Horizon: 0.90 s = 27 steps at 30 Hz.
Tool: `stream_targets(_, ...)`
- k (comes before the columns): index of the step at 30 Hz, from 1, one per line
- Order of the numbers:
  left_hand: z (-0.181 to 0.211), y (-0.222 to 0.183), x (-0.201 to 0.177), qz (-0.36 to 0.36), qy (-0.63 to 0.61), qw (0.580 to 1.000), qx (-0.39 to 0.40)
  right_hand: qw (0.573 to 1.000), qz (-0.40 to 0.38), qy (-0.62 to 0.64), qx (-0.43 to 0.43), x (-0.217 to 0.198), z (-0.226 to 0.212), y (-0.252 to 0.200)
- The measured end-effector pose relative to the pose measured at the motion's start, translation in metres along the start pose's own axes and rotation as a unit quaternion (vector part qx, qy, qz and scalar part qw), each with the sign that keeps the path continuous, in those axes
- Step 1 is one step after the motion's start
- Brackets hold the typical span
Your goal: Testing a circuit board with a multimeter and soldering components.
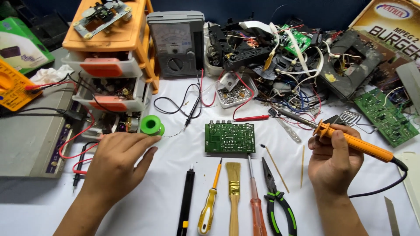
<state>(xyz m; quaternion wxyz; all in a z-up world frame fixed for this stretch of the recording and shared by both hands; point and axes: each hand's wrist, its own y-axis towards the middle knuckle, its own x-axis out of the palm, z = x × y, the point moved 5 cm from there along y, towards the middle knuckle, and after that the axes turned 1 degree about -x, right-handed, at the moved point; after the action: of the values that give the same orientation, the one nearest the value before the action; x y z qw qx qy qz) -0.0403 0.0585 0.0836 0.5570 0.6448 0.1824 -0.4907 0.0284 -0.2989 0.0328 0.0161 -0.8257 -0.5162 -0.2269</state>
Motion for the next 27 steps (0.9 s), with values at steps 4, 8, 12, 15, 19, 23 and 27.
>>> stream_targets(4, -0.001, 0.004, 0.003, -0.004, 0.024, 1.000, 0.007, 1.000, 0.001, -0.006, 0.009, 0.000, 0.003, -0.001)
stream_targets(8, 0.007, 0.015, 0.033, -0.055, 0.100, 0.992, 0.050, 1.000, -0.011, -0.007, 0.008, 0.003, 0.005, -0.002)
stream_targets(12, 0.001, 0.015, 0.077, -0.125, 0.268, 0.954, 0.048, 1.000, -0.005, -0.006, 0.015, 0.000, 0.009, 0.000)
stream_targets(15, -0.010, 0.016, 0.087, -0.136, 0.302, 0.942, 0.050, 1.000, -0.002, 0.002, 0.021, -0.001, 0.010, 0.000)
stream_targets(19, -0.012, 0.017, 0.081, -0.097, 0.261, 0.953, 0.121, 1.000, -0.005, -0.011, 0.022, -0.002, 0.010, 0.002)
stream_targets(23, -0.016, 0.013, 0.073, -0.126, 0.209, 0.961, 0.129, 1.000, -0.013, -0.013, 0.018, 0.001, 0.009, 0.000)
stream_targets(27, -0.010, 0.017, 0.062, -0.158, 0.117, 0.972, 0.126, 1.000, -0.011, -0.014, 0.017, 0.000, 0.009, 0.001)
